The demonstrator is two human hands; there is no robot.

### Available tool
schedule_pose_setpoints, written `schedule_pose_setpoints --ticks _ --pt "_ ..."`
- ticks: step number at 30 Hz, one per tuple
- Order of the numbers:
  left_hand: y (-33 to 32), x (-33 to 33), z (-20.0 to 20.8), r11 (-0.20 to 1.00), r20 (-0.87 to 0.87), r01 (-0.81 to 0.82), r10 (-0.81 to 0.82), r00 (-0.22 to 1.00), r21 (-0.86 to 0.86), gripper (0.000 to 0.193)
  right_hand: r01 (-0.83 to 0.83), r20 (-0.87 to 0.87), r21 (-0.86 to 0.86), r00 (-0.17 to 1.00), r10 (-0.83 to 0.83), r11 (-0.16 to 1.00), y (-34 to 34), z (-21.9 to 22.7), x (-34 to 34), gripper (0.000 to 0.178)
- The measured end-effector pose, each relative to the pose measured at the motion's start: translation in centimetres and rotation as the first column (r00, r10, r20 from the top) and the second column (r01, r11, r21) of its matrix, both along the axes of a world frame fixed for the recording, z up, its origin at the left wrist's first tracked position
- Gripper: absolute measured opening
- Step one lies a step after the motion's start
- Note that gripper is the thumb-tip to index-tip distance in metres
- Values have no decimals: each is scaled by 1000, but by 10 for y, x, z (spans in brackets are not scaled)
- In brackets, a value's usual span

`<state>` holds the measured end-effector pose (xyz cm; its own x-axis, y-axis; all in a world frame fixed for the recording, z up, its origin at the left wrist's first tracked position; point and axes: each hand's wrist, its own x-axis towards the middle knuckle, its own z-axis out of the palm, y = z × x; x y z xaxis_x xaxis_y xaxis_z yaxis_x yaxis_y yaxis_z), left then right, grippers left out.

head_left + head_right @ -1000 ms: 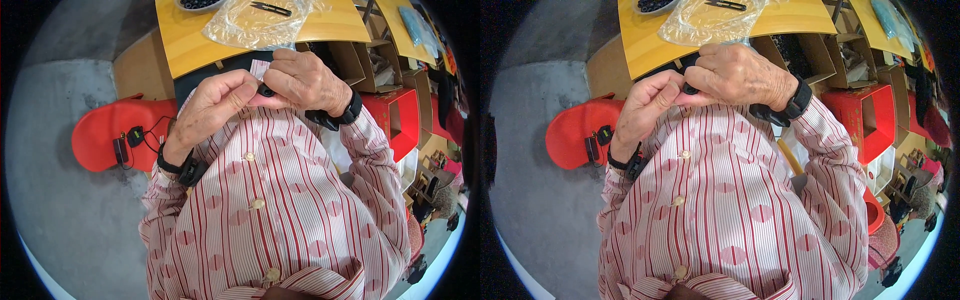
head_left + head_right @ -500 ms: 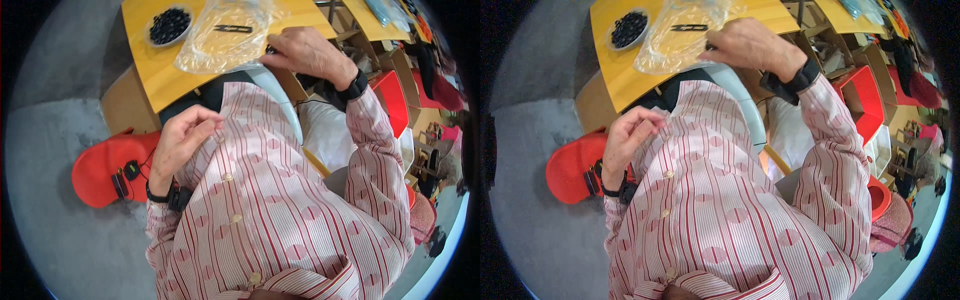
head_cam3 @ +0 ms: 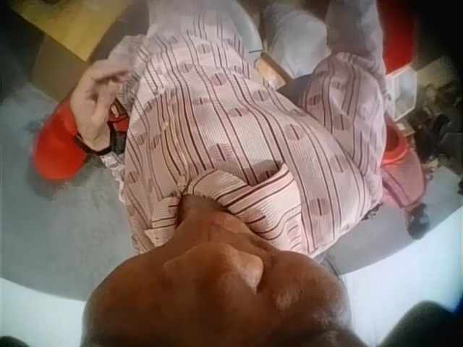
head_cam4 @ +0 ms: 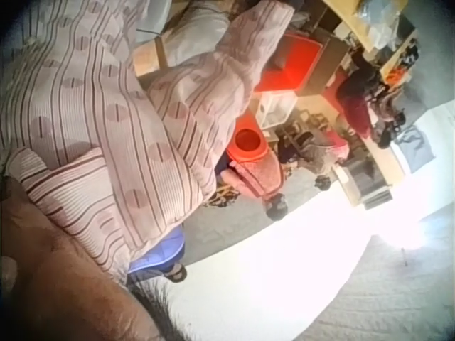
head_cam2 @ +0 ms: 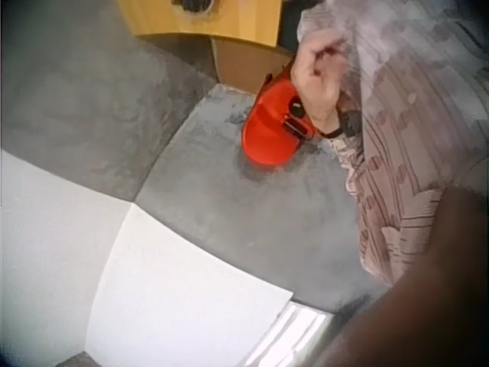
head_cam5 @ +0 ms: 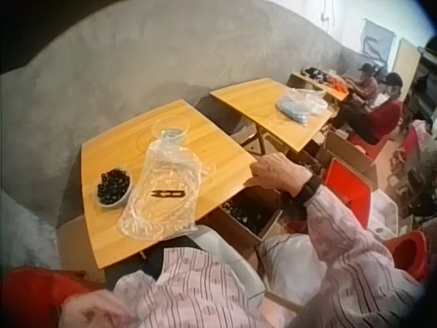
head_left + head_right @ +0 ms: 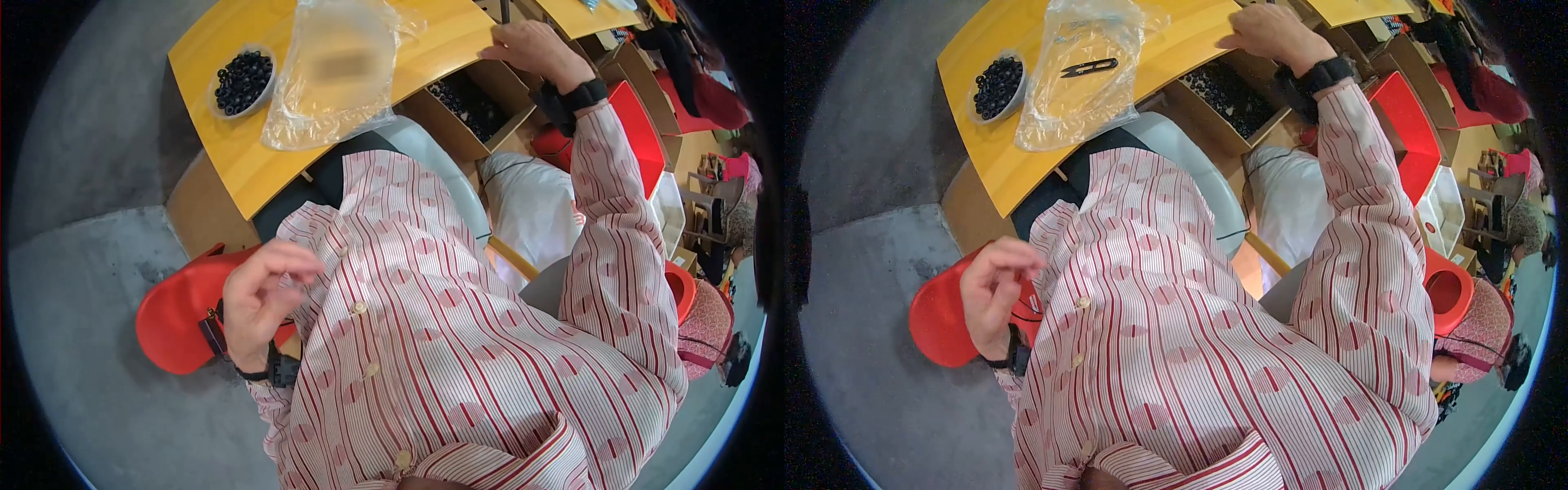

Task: The person trims small black plastic parts using thread snips and presses components together by hand to assemble cord locks.

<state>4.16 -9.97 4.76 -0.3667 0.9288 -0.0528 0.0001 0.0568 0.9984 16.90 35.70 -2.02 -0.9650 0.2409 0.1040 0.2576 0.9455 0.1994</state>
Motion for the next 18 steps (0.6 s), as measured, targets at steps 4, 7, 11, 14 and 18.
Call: schedule_pose_setpoints --ticks 4,7,11,14,18 --pt "-16 -2 13 973 -107 151 -134 985 173 37 -102 -13 -275 995 103 956 -35 39 -14 42" --pt "-18 -11 15 925 -237 301 -246 940 233 47 -139 2 -371 989 151 918 -52 56 -14 39" --pt "-13 -1 32 804 -297 525 -448 843 279 42 -173 100 -665 943 317 726 -93 93 -6 30" --pt "-14 10 41 771 -330 620 -553 765 146 29 -313 -6 -889 739 674 335 -147 114 -3 28" --pt "-22 18 30 784 -214 593 -557 802 182 23 -468 -401 -868 466 788 -165 -212 85 16 29"
